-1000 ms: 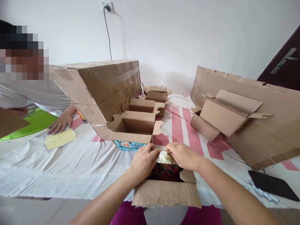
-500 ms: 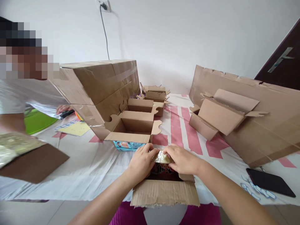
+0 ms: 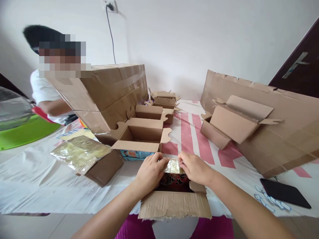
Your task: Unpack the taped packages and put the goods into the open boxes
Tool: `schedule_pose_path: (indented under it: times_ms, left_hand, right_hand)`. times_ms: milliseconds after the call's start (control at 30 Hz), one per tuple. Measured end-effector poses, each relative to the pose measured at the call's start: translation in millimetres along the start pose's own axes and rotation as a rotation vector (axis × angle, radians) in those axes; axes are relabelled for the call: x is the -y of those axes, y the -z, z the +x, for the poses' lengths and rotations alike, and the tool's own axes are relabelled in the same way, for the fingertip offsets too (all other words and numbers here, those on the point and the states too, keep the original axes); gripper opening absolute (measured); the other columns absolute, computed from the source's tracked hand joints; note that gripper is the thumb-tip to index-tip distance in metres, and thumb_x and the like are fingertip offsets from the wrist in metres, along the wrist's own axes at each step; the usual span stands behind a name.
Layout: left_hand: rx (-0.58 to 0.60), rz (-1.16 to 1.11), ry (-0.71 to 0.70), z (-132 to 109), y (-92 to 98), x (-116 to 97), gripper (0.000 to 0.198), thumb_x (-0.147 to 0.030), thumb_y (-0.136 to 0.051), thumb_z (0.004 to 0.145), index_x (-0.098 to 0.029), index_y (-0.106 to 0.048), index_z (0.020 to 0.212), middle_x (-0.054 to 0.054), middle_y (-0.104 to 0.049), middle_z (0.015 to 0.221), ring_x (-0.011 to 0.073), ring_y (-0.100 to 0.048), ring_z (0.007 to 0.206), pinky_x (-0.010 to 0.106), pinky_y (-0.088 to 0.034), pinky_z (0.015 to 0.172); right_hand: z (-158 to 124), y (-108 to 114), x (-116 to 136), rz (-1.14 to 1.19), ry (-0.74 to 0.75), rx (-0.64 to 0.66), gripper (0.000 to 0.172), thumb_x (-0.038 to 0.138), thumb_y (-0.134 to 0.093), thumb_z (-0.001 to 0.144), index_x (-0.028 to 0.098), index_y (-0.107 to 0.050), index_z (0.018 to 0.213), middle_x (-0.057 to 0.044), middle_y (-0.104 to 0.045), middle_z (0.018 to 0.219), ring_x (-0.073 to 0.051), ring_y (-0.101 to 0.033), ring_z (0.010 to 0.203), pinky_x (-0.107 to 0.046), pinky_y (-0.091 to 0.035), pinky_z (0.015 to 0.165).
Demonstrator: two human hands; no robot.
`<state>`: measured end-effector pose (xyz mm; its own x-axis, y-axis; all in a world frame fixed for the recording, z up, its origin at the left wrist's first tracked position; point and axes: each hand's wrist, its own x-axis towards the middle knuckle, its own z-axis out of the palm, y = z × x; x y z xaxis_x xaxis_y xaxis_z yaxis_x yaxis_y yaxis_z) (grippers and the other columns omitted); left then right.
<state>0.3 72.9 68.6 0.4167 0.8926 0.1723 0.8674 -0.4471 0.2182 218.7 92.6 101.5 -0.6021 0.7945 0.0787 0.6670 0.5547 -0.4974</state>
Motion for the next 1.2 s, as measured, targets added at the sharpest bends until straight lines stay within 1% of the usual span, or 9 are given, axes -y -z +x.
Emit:
schedule_pose_path:
  times_ms: [167,333,467,600,700,767,900,967,1200]
  left_hand:
    - [0.005,0.008,0.002,0.2,0.0,-0.7,0.039,-0.009,-0.054,0.082,-0.023,-0.061,0.118,0.008,-0.055,0.109,0.0255,-0.055,0.099,0.04,-0.046,0.09]
    - [0.017,0.008,0.012,1.5,0.8,-1.1,0.038,-0.009,-0.053,0.083,-0.022,-0.062,0.118,0.009,-0.055,0.109,0.0258,-0.056,0.099,0.041,-0.046,0.09]
    - [0.013,-0.001,0.004,1.3,1.0,-1.6,0.039,-0.009,-0.053,0.082,-0.022,-0.061,0.118,0.009,-0.055,0.11,0.0256,-0.056,0.1,0.04,-0.046,0.091]
    - [0.019,-0.003,0.012,1.5,1.2,-1.8,0.037,-0.01,-0.053,0.083,-0.023,-0.062,0.117,0.009,-0.055,0.109,0.0258,-0.055,0.099,0.04,-0.046,0.09]
    - [0.019,-0.008,0.013,2.0,1.7,-1.2,0.036,-0.01,-0.052,0.084,-0.023,-0.062,0.116,0.008,-0.055,0.108,0.0251,-0.055,0.099,0.04,-0.046,0.091]
    - [0.018,-0.011,0.01,2.1,2.2,-1.3,0.036,-0.009,-0.051,0.084,-0.023,-0.061,0.115,0.008,-0.055,0.108,0.0248,-0.055,0.099,0.04,-0.046,0.091]
    - [0.011,0.007,-0.001,1.1,2.3,-3.7,0.032,-0.009,-0.051,0.084,-0.022,-0.061,0.111,0.008,-0.055,0.106,0.0251,-0.054,0.098,0.039,-0.046,0.089]
    - [0.015,0.023,-0.003,-0.3,1.7,-5.0,0.031,-0.008,-0.051,0.082,-0.022,-0.061,0.108,0.008,-0.055,0.106,0.0256,-0.054,0.098,0.04,-0.046,0.089]
    - [-0.002,-0.032,0.0,-5.3,-0.5,-2.1,0.037,-0.008,-0.057,0.079,-0.023,-0.059,0.114,0.007,-0.054,0.112,0.0246,-0.052,0.1,0.039,-0.045,0.092]
  right_hand:
    - [-5.7,-3.5,2.6,0.065,-0.088,-0.03,0.02,0.007,-0.039,0.088,0.025,-0.04,0.098,-0.002,-0.059,0.095,-0.017,-0.059,0.085,-0.033,-0.045,0.075]
    - [-11.2,-9.0,2.9,0.089,-0.117,-0.017,0.023,0.005,-0.037,0.088,0.025,-0.04,0.1,-0.001,-0.061,0.091,-0.016,-0.059,0.078,-0.032,-0.047,0.071]
    - [-9.6,-11.2,-3.8,-0.091,0.119,-0.076,0.028,-0.001,-0.043,0.081,0.022,-0.047,0.097,-0.004,-0.061,0.095,-0.018,-0.059,0.088,-0.033,-0.047,0.078]
    - [-6.7,-16.2,-9.3,-0.295,0.409,-0.106,0.021,0.004,-0.04,0.089,0.021,-0.051,0.087,-0.003,-0.06,0.081,-0.017,-0.055,0.076,-0.03,-0.045,0.07]
    - [-4.8,-18.6,-11.0,-0.41,0.534,-0.132,0.024,0.004,-0.037,0.09,0.021,-0.051,0.082,-0.003,-0.059,0.074,-0.017,-0.053,0.072,-0.03,-0.044,0.067]
    - [-2.9,-18.3,-11.6,-0.351,0.482,-0.102,0.022,0.003,-0.039,0.087,0.021,-0.05,0.082,-0.003,-0.06,0.076,-0.018,-0.054,0.072,-0.03,-0.044,0.066]
    - [4.6,-15.3,-11.0,-0.098,0.194,-0.059,0.021,0.003,-0.046,0.078,0.023,-0.047,0.084,-0.002,-0.061,0.078,-0.018,-0.058,0.072,-0.03,-0.044,0.068]
    - [10.4,-13.6,-10.1,-0.044,0.111,-0.072,0.022,0.004,-0.048,0.076,0.023,-0.045,0.085,-0.001,-0.062,0.079,-0.017,-0.06,0.069,-0.029,-0.044,0.066]
    - [21.7,-0.1,-8.4,0.085,-0.091,-0.114,0.008,0.019,-0.045,0.089,0.024,-0.044,0.095,0.0,-0.066,0.086,-0.016,-0.064,0.075,-0.03,-0.047,0.069]
